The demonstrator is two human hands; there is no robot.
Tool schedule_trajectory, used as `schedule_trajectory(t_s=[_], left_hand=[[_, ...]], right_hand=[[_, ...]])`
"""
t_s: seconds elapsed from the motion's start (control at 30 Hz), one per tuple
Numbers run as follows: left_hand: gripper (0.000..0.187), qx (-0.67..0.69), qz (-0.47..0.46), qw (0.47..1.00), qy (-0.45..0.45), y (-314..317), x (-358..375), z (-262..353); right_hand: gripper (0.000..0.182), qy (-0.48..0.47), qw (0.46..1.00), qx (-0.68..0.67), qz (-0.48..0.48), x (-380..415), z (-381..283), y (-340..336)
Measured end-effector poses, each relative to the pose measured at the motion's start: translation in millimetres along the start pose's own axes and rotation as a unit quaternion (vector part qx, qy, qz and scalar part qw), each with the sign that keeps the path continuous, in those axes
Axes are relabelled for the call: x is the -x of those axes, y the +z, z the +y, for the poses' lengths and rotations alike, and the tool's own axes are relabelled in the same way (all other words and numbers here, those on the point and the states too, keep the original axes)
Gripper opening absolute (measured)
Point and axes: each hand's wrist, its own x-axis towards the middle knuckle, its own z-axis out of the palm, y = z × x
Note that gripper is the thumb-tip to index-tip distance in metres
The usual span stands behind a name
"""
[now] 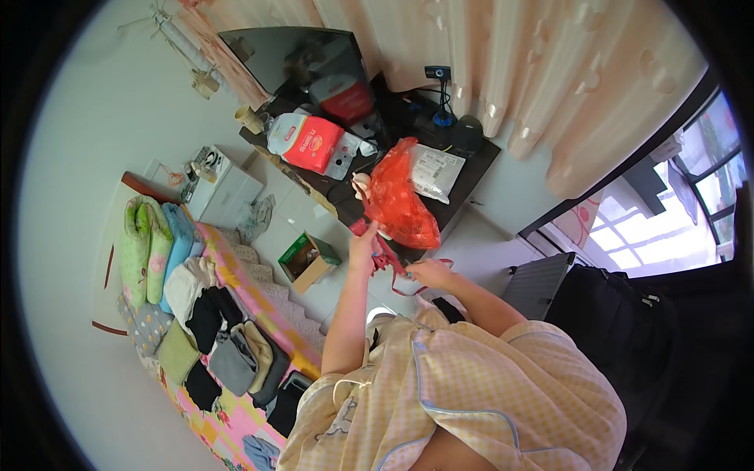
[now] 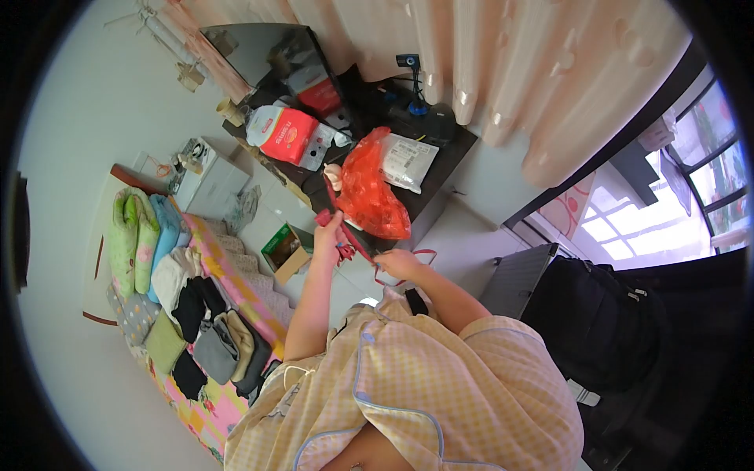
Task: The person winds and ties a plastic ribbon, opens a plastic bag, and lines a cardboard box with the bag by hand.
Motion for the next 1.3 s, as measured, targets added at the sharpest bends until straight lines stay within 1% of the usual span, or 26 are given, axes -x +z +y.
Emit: schedule_trajectory(t_s=[0.03,0.17,0.23,0.27,0.3,0.33,0.37,0.43,0.47,0.5,0.53,0.57,0.63,0.77,0.83,0.87,0.9,0.97,1.03,1.07,1.1,1.17,1.2,1.23,1.27,1.3], left_hand=[[0.021,0.037,0.026,0.999,0.023,-4.6,1.7,5.1],[0.02,0.075,0.038,0.994,0.076,-28.6,11.9,19.9],[0.019,0.067,0.042,0.994,0.076,-41.5,19.6,20.8],[0.019,0.045,0.078,0.992,0.092,-48.7,21.4,18.9],[0.02,0.024,0.112,0.988,0.106,-57.2,21.4,15.7],[0.02,0.026,0.165,0.97,0.174,-67.2,18.8,15.7],[0.02,0.078,0.179,0.968,0.16,-83.0,21.8,15.5],[0.02,0.099,0.247,0.947,0.178,-119.5,23.4,17.3],[0.02,0.108,0.263,0.944,0.168,-139.8,27.2,17.1],[0.02,0.117,0.279,0.94,0.159,-160.0,32.6,16.5],[0.019,0.11,0.323,0.927,0.153,-179.6,34.7,13.6],[0.017,0.071,0.382,0.907,0.164,-213.3,25.7,-6.1],[0.017,0.044,0.484,0.874,0.025,-241.3,48.2,-12.1],[0.018,0.061,0.522,0.85,0.048,-297.9,90.2,-52.6],[0.02,-0.015,0.536,0.84,-0.087,-326.0,101.8,-71.3],[0.018,-0.021,0.518,0.848,-0.11,-354.8,96.1,-94.5],[0.018,-0.021,0.513,0.85,-0.114,-352.0,101.5,-92.6],[0.018,-0.126,0.533,0.836,-0.03,-329.2,108.7,-78.1],[0.026,-0.254,0.459,0.827,0.202,-308.9,101.0,-77.2],[0.028,-0.218,0.371,0.865,0.257,-281.3,104.0,-67.8],[0.029,-0.179,0.278,0.892,0.309,-248.4,115.7,-53.0],[0.033,-0.259,0.042,0.917,0.299,-198.2,149.0,-26.0],[0.034,-0.336,-0.063,0.882,0.324,-184.9,160.3,-19.6],[0.035,-0.406,-0.166,0.831,0.343,-176.1,168.4,-19.0],[0.035,-0.403,-0.169,0.831,0.343,-169.5,173.4,-23.8],[0.034,-0.497,-0.193,0.778,0.331,-163.9,177.5,-27.8]], right_hand=[[0.024,0.055,0.998,-0.002,-0.04,2.6,8.7,6.9],[0.024,0.088,0.993,0.065,-0.046,21.2,51.7,41.1],[0.02,0.151,0.987,0.033,0.048,23.3,57.9,50.1],[0.02,0.151,0.987,0.033,0.047,22.4,60.5,54.7],[0.02,0.186,0.979,0.055,0.059,21.0,54.1,50.3],[0.019,0.222,0.969,0.076,0.07,21.0,48.3,45.4],[0.019,0.227,0.968,0.077,0.069,21.1,45.4,41.7],[0.017,0.249,0.963,0.015,0.103,19.9,42.7,38.0],[0.017,0.251,0.963,0.015,0.103,21.5,40.1,37.8],[0.016,0.244,0.955,0.013,0.167,24.2,38.1,37.0],[0.015,0.236,0.944,0.012,0.232,25.1,34.5,37.0],[0.015,0.237,0.943,0.012,0.232,26.6,28.3,35.4],[0.012,0.289,0.913,0.016,0.287,31.8,7.2,30.8],[0.014,0.289,0.895,0.086,0.329,41.7,-30.5,39.6],[0.02,0.311,0.881,0.054,0.352,41.4,-66.6,39.3],[0.02,0.315,0.879,0.058,0.353,41.1,-77.0,41.4],[0.022,0.301,0.892,0.084,0.327,41.5,-86.3,44.9],[0.025,0.292,0.901,0.112,0.301,40.5,-108.0,51.4],[0.024,0.257,0.943,0.164,0.131,35.7,-131.1,57.7],[0.02,0.238,0.954,0.157,0.096,32.5,-139.7,64.4],[0.02,0.242,0.952,0.158,0.096,31.1,-147.5,73.0],[0.016,0.112,0.974,0.181,0.083,29.8,-160.9,89.0],[0.016,0.117,0.973,0.182,0.083,29.2,-167.9,94.4],[0.015,0.095,0.987,0.104,0.079,28.9,-175.3,97.5],[0.016,0.071,0.994,0.024,0.075,32.0,-182.0,98.8],[0.016,0.074,0.994,0.025,0.076,37.6,-188.9,98.0]])
